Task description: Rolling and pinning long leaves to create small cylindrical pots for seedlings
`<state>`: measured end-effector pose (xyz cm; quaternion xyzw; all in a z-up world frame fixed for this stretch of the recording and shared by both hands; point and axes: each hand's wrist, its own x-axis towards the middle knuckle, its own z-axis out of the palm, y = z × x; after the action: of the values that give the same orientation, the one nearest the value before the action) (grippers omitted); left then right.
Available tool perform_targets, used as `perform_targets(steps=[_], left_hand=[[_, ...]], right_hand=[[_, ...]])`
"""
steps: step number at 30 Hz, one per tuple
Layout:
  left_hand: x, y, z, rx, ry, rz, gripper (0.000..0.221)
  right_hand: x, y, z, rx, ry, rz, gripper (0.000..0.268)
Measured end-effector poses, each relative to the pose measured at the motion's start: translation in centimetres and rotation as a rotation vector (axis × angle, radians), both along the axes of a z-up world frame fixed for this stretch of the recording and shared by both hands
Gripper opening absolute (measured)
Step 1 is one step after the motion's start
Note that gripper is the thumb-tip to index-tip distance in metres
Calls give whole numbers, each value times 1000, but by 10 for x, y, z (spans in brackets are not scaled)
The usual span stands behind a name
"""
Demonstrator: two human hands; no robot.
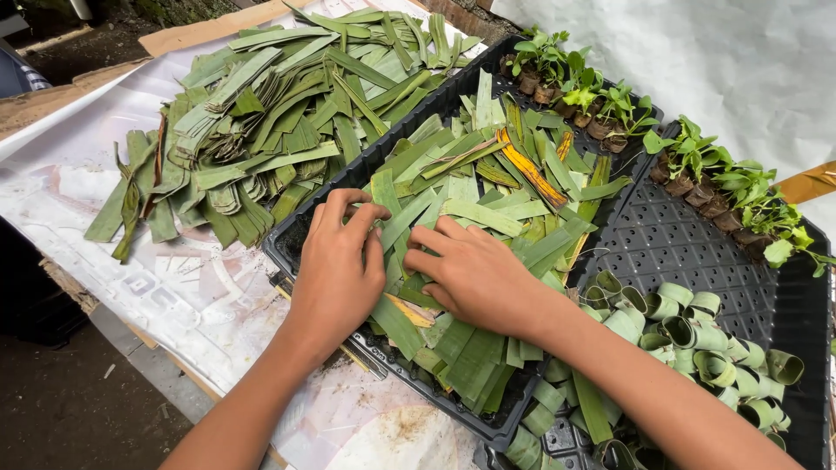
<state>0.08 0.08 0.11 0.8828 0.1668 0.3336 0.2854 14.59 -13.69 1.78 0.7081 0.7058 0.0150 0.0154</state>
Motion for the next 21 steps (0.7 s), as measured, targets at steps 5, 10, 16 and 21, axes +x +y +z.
perform_targets(steps=[5, 10, 16, 21], left_hand=[[0, 3, -2, -9, 44, -26, 17], [-1, 0, 2, -31, 86, -61, 16], [-1, -3, 7, -42, 8, -70, 16], [2, -17, 23, 48, -199, -181, 17]], right_hand=[[-1, -17, 6, 151, 125, 54, 4], [-5, -43, 25, 500, 114, 61, 11], [1, -78, 54, 870, 579, -207, 22], [3, -127, 50, 1007, 1166, -485, 14]])
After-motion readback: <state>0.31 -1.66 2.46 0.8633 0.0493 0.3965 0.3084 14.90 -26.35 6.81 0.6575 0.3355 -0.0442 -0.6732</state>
